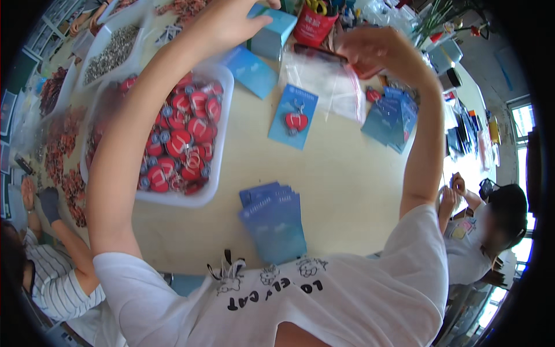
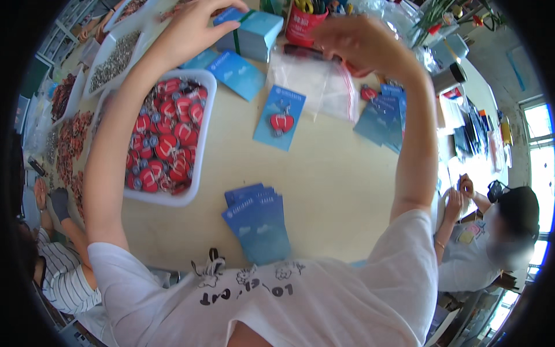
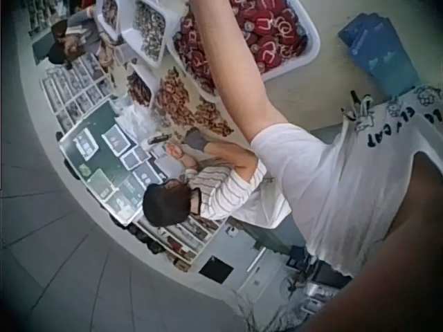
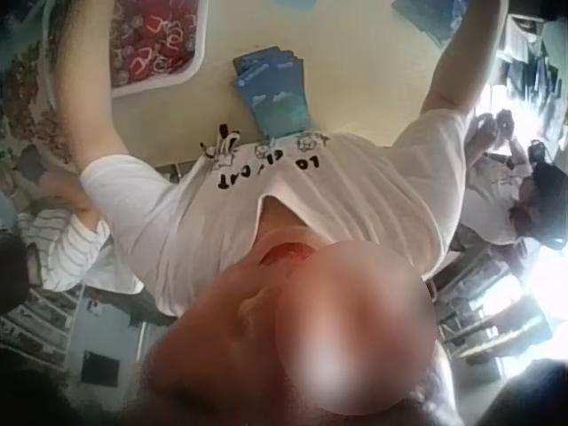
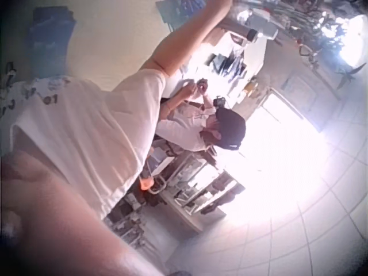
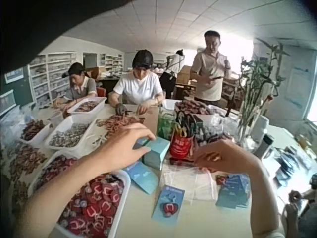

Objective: The person assembles heart-shaped keychains by attaching them to blue backing cards. They pick up a keychain from a container, thread the metal ring through a hole in the card, and place the finished unit on the table. The process is repeated continuously throughout the clip.

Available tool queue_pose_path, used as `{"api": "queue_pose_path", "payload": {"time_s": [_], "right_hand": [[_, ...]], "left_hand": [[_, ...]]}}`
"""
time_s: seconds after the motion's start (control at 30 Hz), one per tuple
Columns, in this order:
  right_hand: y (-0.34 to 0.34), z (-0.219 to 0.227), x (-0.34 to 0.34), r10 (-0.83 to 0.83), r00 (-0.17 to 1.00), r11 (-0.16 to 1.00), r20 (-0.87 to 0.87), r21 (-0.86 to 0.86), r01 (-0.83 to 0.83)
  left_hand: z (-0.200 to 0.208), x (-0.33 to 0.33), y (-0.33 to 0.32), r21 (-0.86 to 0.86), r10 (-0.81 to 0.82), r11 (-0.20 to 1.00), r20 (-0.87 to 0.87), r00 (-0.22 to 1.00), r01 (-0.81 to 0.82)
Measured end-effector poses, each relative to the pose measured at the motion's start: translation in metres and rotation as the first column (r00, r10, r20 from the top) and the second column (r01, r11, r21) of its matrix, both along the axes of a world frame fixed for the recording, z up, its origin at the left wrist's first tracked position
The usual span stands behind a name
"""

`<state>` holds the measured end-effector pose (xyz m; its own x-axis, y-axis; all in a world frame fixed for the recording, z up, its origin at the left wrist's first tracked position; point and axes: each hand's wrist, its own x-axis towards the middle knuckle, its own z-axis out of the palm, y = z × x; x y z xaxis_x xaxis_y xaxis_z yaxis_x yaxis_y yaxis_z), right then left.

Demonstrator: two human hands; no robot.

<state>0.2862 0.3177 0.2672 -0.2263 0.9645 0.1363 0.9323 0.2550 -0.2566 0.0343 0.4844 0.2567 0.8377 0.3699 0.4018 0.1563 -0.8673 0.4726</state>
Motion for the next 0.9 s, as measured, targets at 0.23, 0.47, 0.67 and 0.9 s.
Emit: {"api": "queue_pose_path", "payload": {"time_s": [0.23,0.47,0.67,0.9], "right_hand": [[-0.101,-0.133,-0.090,-0.488,0.806,0.870,-0.335,-0.260,0.419],[-0.056,-0.212,-0.082,-0.717,0.502,0.652,-0.484,-0.208,0.730],[-0.047,-0.214,-0.093,-0.673,0.418,0.685,-0.611,-0.302,0.663],[-0.119,-0.141,-0.067,-0.515,0.350,0.800,-0.783,-0.291,0.525]], "left_hand": [[-0.029,-0.100,-0.136,-0.131,-0.037,0.991,-0.042,0.998,0.031],[-0.177,-0.041,-0.149,-0.033,0.234,0.972,0.116,0.965,-0.232],[-0.222,0.004,-0.131,-0.248,0.193,0.954,0.080,0.978,-0.168],[-0.167,0.001,-0.172,-0.663,0.194,0.739,0.382,0.904,0.122]]}}
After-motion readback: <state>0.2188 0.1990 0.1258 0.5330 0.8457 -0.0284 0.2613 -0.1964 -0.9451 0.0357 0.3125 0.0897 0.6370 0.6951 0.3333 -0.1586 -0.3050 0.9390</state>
